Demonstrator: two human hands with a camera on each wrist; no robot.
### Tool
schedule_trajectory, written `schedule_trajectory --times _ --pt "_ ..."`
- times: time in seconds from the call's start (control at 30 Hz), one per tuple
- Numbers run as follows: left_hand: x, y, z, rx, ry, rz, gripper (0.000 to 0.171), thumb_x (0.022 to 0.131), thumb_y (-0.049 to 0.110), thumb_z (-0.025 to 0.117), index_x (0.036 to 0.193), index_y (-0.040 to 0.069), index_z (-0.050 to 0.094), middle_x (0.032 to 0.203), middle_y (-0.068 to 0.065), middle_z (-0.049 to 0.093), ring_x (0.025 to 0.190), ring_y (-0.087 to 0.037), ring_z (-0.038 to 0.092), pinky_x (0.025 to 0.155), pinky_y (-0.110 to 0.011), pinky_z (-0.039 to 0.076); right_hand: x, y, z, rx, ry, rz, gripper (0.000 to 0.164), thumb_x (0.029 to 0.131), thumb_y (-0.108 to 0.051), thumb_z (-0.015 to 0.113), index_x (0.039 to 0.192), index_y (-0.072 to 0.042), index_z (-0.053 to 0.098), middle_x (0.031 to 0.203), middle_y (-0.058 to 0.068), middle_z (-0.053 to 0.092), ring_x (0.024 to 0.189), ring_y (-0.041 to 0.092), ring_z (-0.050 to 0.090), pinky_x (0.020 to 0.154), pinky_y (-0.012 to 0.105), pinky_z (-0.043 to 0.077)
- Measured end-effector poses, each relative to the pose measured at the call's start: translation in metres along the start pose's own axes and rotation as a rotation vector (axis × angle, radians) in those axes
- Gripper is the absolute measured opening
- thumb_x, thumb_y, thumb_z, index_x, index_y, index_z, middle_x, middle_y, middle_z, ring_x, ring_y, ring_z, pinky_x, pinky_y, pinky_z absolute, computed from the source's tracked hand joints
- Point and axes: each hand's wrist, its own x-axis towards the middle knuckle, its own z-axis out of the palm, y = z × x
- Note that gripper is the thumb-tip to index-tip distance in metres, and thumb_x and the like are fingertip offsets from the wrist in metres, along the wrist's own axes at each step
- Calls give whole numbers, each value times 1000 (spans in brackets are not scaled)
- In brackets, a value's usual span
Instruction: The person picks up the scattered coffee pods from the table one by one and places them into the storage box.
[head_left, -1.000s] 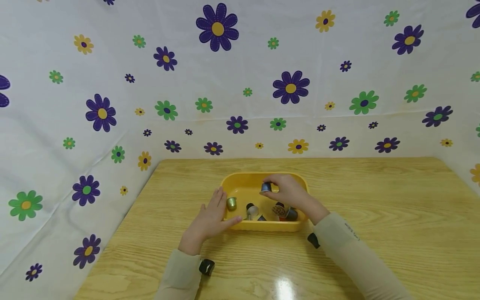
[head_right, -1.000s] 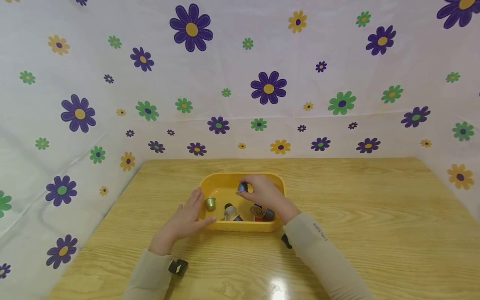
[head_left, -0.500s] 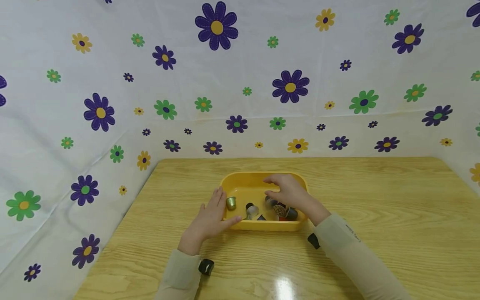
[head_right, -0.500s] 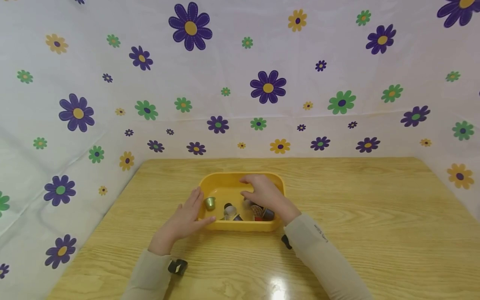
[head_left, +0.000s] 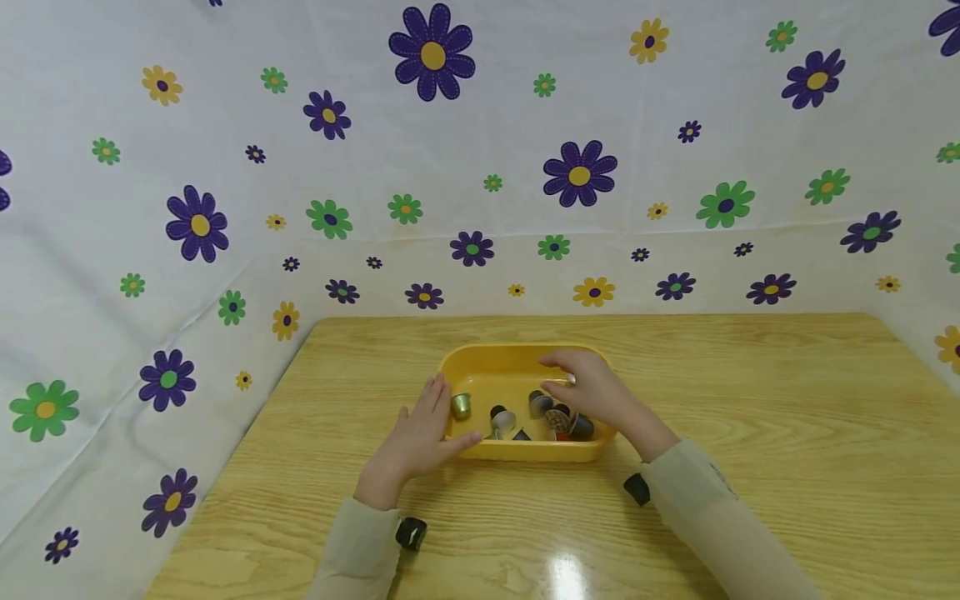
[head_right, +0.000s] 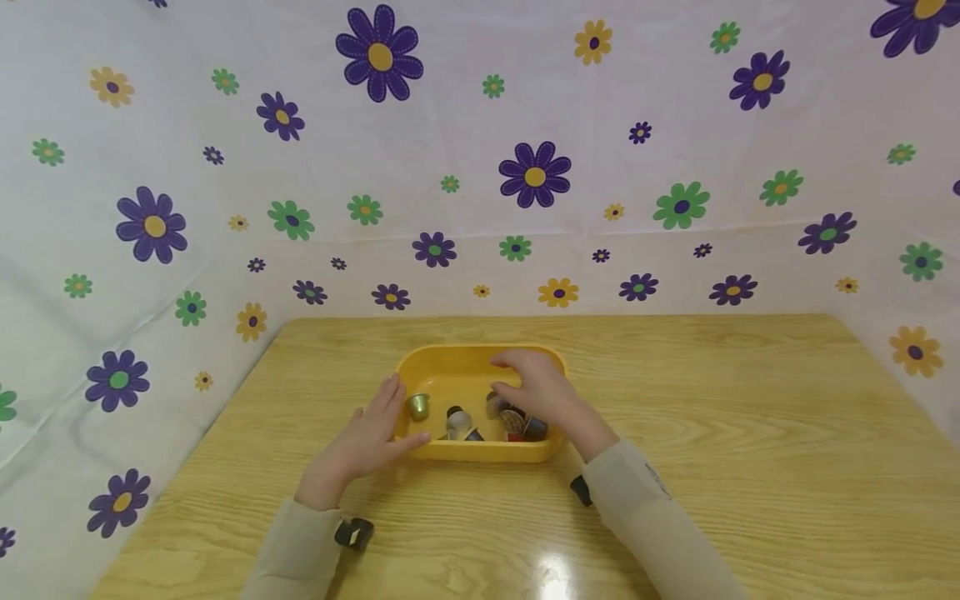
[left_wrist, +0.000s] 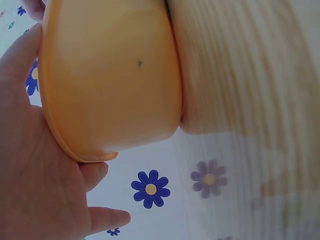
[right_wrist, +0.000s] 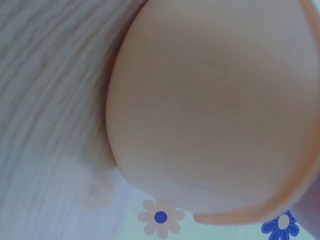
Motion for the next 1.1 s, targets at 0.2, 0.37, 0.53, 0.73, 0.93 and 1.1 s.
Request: schedule_trajectory --times 0.2,0.37,0.53,0.73,0.93,1.1 --pt "2 0 1 9 0 4 93 82 63 40 140 -4 8 145 -15 -4 133 -25 -4 96 -61 13 -10 -3 -7 -6 31 -17 30 82 -9 62 109 5 59 106 17 60 97 31 55 79 40 46" --pt "3 1 1 4 2 12 93 82 62 41 140 -4 8 145 -16 -4 133 -26 -3 95 -61 14 -18 -1 -11 -51 67 -29 29 81 -7 63 107 5 59 103 17 61 92 30 58 74 39 47" --pt "5 3 1 6 10 22 92 83 59 44 139 -4 7 145 -17 -2 133 -27 -2 94 -62 15 -27 -1 -19 -76 84 8 29 81 -8 64 107 4 60 104 15 61 94 29 58 76 40 46" --pt "6 1 2 17 32 36 91 84 58 43 139 -4 8 145 -18 0 132 -28 0 93 -63 15 -40 -1 -29 -80 106 47 31 80 -7 65 108 3 59 104 15 61 96 31 56 80 43 45" --pt "5 3 -3 29 61 48 89 85 58 40 140 -4 8 145 -18 1 132 -29 0 94 -63 13 -54 -1 -38 -139 124 73 36 81 -11 65 112 4 56 111 18 57 104 33 52 85 45 41" --pt "3 7 -7 48 72 54 88 86 57 41 139 -5 8 146 -17 0 132 -29 -1 94 -63 12 -61 1 -42 -201 92 106 43 82 -14 63 118 6 52 117 21 53 108 35 48 88 47 38"
